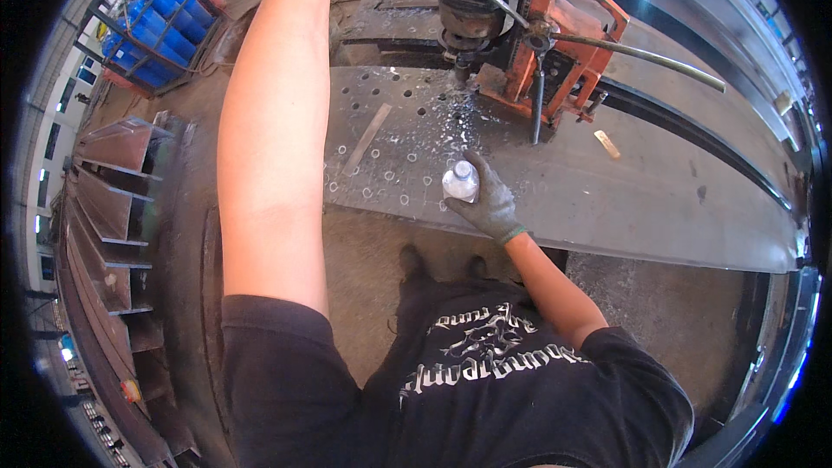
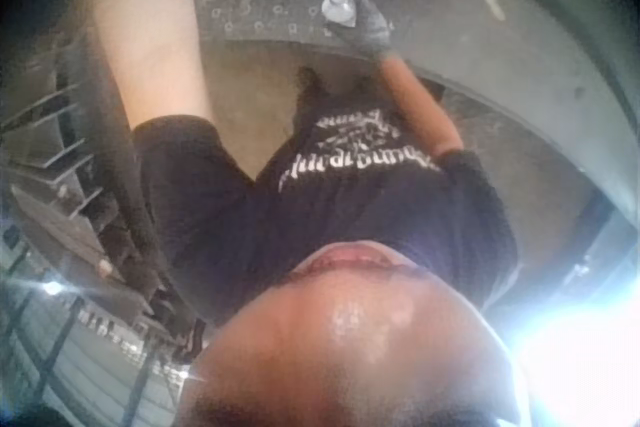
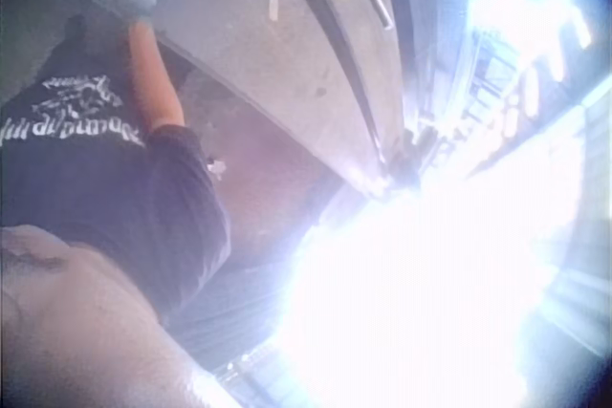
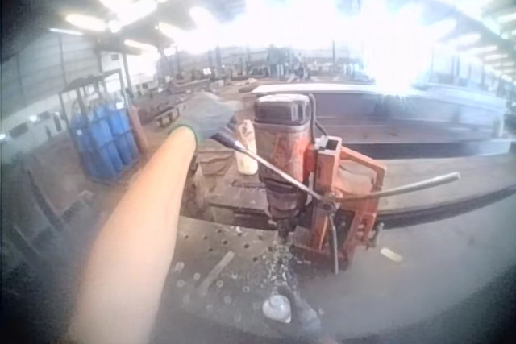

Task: The person operates a portable drill press on a large metal plate, applying liquid from a bottle to the drill site and repositioning the machine to drill multiple holes. The person also uses a small wooden stick to clear debris from the holes.

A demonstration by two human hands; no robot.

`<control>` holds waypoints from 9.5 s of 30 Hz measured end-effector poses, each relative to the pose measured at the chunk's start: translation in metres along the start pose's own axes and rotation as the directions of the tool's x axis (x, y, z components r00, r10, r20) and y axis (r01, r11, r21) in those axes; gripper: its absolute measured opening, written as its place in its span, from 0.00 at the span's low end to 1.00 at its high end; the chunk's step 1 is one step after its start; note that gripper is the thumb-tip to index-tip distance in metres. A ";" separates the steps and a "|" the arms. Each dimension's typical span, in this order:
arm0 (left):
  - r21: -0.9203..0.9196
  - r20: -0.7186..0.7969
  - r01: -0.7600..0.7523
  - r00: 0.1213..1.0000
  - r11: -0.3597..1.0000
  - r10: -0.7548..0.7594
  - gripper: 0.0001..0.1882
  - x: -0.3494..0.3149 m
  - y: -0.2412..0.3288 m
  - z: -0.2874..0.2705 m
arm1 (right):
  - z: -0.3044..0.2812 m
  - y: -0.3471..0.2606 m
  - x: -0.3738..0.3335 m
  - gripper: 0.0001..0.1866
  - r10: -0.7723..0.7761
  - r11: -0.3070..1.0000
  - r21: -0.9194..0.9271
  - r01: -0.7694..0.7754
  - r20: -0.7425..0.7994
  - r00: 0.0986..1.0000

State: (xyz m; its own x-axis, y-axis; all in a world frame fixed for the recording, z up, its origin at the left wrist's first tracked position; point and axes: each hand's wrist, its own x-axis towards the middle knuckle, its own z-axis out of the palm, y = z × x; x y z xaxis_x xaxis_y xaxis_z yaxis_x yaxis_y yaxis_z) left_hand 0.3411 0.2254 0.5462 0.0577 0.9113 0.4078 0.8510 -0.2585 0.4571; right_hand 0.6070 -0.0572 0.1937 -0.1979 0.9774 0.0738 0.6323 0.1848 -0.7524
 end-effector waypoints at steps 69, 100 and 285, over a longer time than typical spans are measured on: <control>-0.570 0.820 0.816 0.560 -0.090 -0.115 0.32 -0.409 -0.035 0.355 | -0.118 -0.353 0.375 0.37 -0.168 0.690 -0.534 0.489 0.538 0.826; -0.383 0.919 0.903 0.394 -0.194 0.022 0.37 -0.405 -0.039 0.346 | -0.112 -0.354 0.377 0.38 -0.122 0.685 -0.560 0.467 0.543 0.831; -0.426 0.860 0.829 0.495 -0.361 0.122 0.24 -0.419 -0.046 0.311 | -0.067 -0.335 0.371 0.32 -0.226 0.603 -0.651 0.462 0.416 0.881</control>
State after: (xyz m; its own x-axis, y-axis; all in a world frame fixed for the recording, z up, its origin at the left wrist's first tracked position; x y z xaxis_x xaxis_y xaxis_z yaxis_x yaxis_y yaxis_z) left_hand 0.4403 -0.0446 0.1092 0.5816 0.6954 -0.4220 -0.4818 0.7125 0.5101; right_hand 0.3721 0.2499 0.5171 -0.6285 0.7769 -0.0370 0.7773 0.6291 0.0064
